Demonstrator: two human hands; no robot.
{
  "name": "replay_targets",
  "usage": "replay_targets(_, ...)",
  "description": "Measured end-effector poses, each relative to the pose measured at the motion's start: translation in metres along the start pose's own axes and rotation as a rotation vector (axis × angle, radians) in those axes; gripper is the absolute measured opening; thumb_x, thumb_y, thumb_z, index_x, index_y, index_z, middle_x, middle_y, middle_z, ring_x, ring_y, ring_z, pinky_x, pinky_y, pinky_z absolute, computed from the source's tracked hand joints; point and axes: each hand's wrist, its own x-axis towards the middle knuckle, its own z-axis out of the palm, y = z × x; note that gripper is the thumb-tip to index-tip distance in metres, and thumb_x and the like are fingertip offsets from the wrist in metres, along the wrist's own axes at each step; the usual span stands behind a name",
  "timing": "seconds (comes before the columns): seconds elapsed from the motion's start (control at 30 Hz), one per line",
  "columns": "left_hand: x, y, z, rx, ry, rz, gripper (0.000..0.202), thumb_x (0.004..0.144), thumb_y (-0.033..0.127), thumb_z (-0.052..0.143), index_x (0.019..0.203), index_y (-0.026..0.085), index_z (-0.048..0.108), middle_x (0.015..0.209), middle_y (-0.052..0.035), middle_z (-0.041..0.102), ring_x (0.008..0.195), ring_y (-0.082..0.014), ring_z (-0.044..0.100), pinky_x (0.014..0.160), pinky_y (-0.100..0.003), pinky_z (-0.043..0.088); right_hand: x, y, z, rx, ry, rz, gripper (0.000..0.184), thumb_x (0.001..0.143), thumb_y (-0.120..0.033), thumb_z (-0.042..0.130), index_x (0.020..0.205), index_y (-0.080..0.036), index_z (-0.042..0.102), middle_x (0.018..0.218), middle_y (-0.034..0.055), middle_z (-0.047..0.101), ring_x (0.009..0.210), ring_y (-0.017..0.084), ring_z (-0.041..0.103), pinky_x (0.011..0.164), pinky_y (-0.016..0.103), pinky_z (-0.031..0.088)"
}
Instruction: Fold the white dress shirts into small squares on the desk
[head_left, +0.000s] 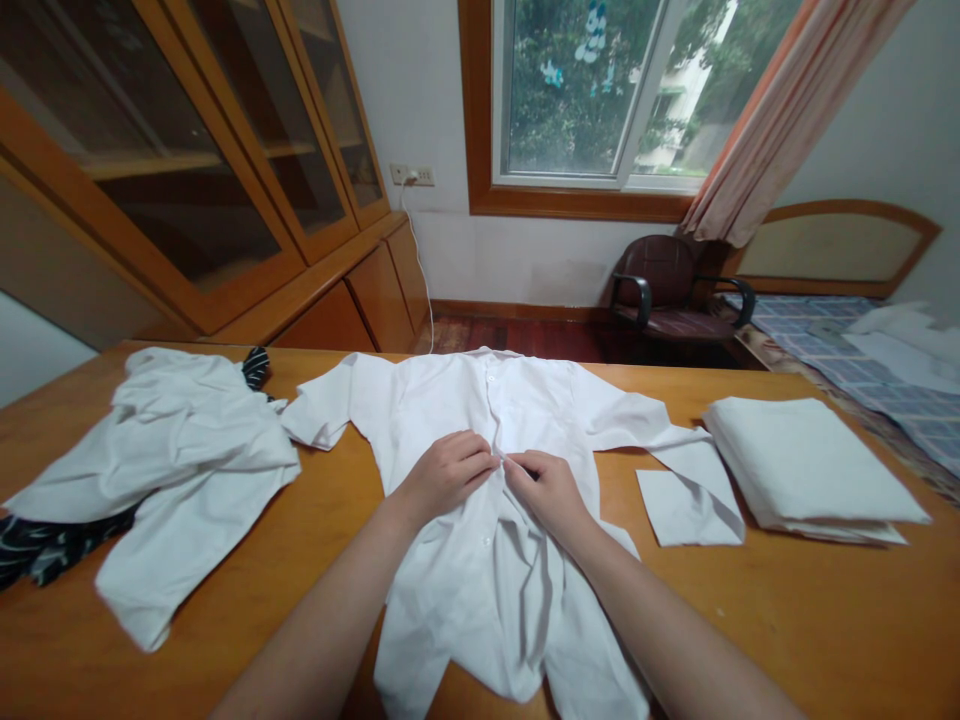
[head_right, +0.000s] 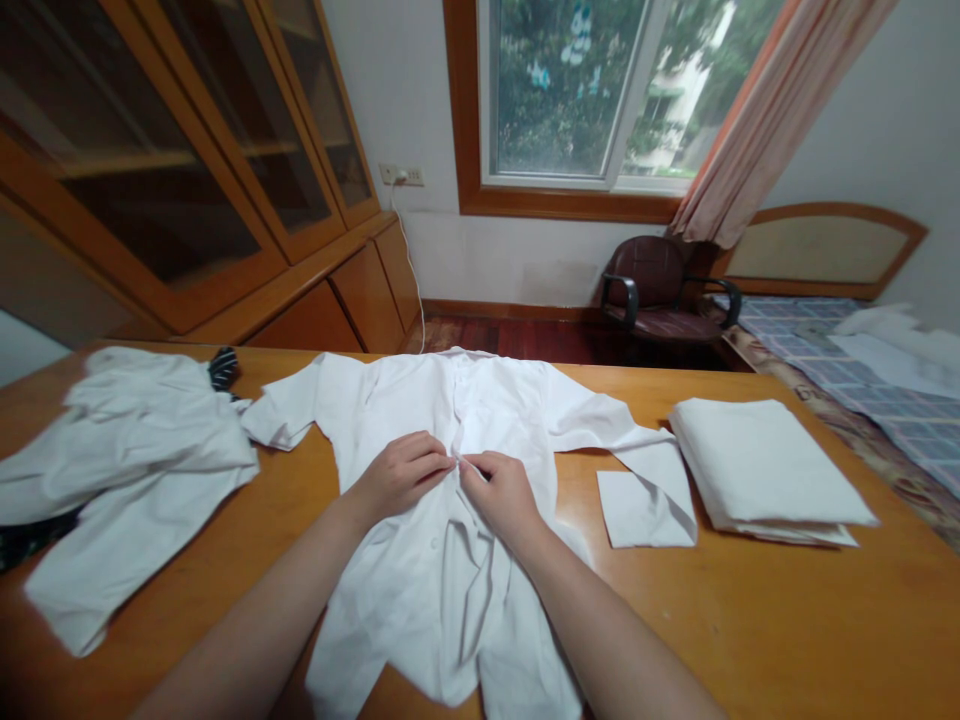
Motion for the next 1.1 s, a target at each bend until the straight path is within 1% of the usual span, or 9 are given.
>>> replay_targets(0.37,0.0009,0.0,0.0011,0.001,0.0,-0.055,0.007,0.097,0.02,0.056,0.096,0.019,0.063,0.087,-0.0039,0.065,0.083,-0.0173,0.062,0.075,-0.031,0.051,-0.0004,-0.0008,0.0002,-0.023,-0.013,-0.006,0.024,0.091,-0.026,0.057,0.092,-0.024,0.081,0.077,0.0014,0.075,0.072,0.017,0.067,0.067,0.026,0.046)
replay_targets(0.43,0.0015,0.0006,0.001,0.001,0.008,-0.06,0.007,0.096,0.021,0.056,0.101,0.019,0.062,0.088,-0.0041,0.066,0.084,-0.0176,0.062,0.075,-0.031,0.052,-0.0001,-0.0011,0.0004,-0.033,-0.013,-0.007,0.023,0.09,-0.026,0.058,0.092,-0.024,0.08,0.078,0.0016,0.076,0.073,0.018,0.067,0.068,0.026,0.046)
replay_targets(0.57,0.0012,-0.0002,0.0022,0.008,0.009,-0.075,0.021,0.096,0.024,0.057,0.116,0.02,0.06,0.095,-0.0058,0.067,0.088,-0.0185,0.064,0.076,-0.032,0.054,0.0004,0.0012,0.002,-0.074,-0.018,-0.017,0.021,0.089,-0.023,0.06,0.093,-0.024,0.08,0.08,0.0019,0.076,0.075,0.018,0.068,0.069,0.026,0.047)
replay_targets(0.63,0.0004,-0.0013,0.0032,0.003,-0.002,-0.086,0.022,0.097,0.025,0.057,0.118,0.02,0.06,0.096,-0.0062,0.067,0.089,-0.0187,0.064,0.077,-0.032,0.055,0.0003,0.003,0.0028,-0.089,-0.012,-0.014,0.02,0.089,-0.024,0.06,0.094,-0.025,0.08,0.08,0.0018,0.076,0.074,0.018,0.068,0.069,0.026,0.047)
replay_targets(0.77,-0.0006,-0.0025,0.0042,-0.028,-0.009,-0.105,0.02,0.097,0.027,0.057,0.115,0.02,0.062,0.094,-0.0059,0.066,0.088,-0.0181,0.064,0.077,-0.032,0.055,-0.0002,0.0039,0.0031,-0.088,-0.012,-0.015,0.021,0.091,-0.027,0.059,0.094,-0.025,0.08,0.078,0.0018,0.076,0.073,0.017,0.067,0.067,0.026,0.046)
replay_targets(1.1,-0.0024,-0.0023,0.0067,-0.109,-0.005,-0.155,0.012,0.098,0.026,0.056,0.105,0.019,0.064,0.09,-0.0043,0.065,0.086,-0.0169,0.062,0.077,-0.03,0.052,-0.0002,0.0017,0.0022,-0.074,-0.013,-0.011,0.021,0.093,-0.027,0.059,0.097,-0.027,0.08,0.082,0.0017,0.076,0.076,0.018,0.069,0.071,0.026,0.047)
